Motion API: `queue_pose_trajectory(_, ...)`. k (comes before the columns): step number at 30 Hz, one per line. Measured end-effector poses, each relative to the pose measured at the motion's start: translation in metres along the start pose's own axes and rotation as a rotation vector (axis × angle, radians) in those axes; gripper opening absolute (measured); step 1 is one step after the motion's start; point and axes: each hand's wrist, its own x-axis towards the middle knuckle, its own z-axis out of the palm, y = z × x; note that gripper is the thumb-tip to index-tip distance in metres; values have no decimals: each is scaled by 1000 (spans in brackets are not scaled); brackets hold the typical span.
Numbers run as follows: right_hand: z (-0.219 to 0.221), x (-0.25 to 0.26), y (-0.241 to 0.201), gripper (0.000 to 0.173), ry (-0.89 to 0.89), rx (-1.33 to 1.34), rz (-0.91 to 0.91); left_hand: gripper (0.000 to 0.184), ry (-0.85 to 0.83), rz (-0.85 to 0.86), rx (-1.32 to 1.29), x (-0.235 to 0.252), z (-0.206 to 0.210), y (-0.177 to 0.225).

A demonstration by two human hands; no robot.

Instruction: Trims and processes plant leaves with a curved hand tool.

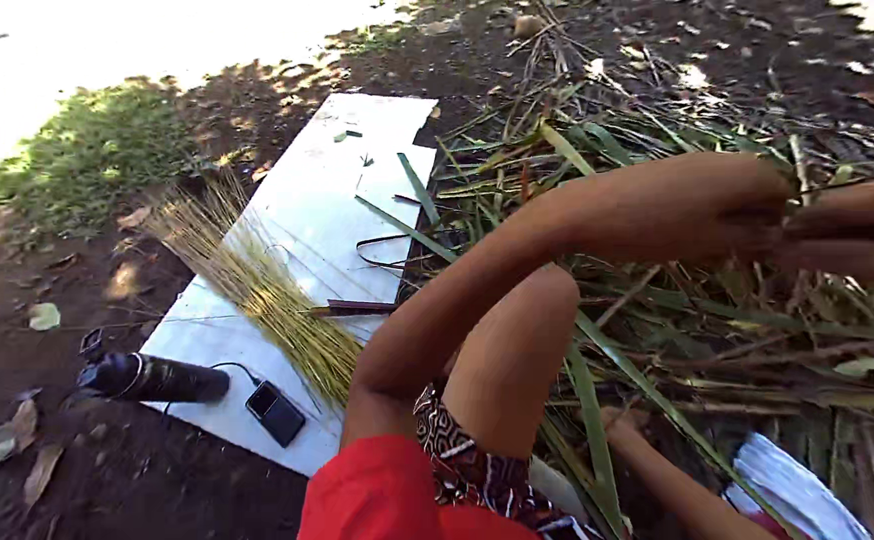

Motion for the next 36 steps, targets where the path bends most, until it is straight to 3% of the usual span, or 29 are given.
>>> queue_pose_trajectory(2,-11,20,-52,12,46,-53,-207,15,206,-29,-151,-54,2,-7)
queue_pose_trajectory(3,-8,30,-79,13,97,-105,-311,13,337,-72,-209,-84,11,-12)
queue_pose_trajectory(7,45,52,-164,50,546,-290,-752,13,991,-287,-515,-199,73,-46)
queue_pose_trajectory(10,76,53,-176,56,777,-207,-951,19,1419,-419,-626,-258,101,-56)
queue_pose_trajectory(13,100,50,-149,51,754,-62,-882,24,1612,-509,-607,-306,112,-69)
queue_pose_trajectory(15,116,55,-121,54,673,-52,-742,22,1681,-611,-538,-333,115,-79)
queue_pose_trajectory(20,165,55,-63,69,218,-29,-310,18,1824,-981,-588,-381,148,-112)
queue_pose_trajectory(23,204,48,-42,62,292,-33,-232,18,1913,-1220,-763,-394,198,-135)
queue_pose_trajectory(25,217,41,-33,56,411,-21,-218,17,1889,-1372,-833,-392,230,-143)
queue_pose_trajectory(28,225,33,-22,55,448,9,-176,17,1854,-1496,-914,-385,267,-148)
queue_pose_trajectory(31,228,28,-15,54,461,26,-163,19,1802,-1511,-949,-378,283,-152)
queue_pose_trajectory(36,233,30,-11,58,484,48,-175,41,1621,-1413,-1030,-363,282,-146)
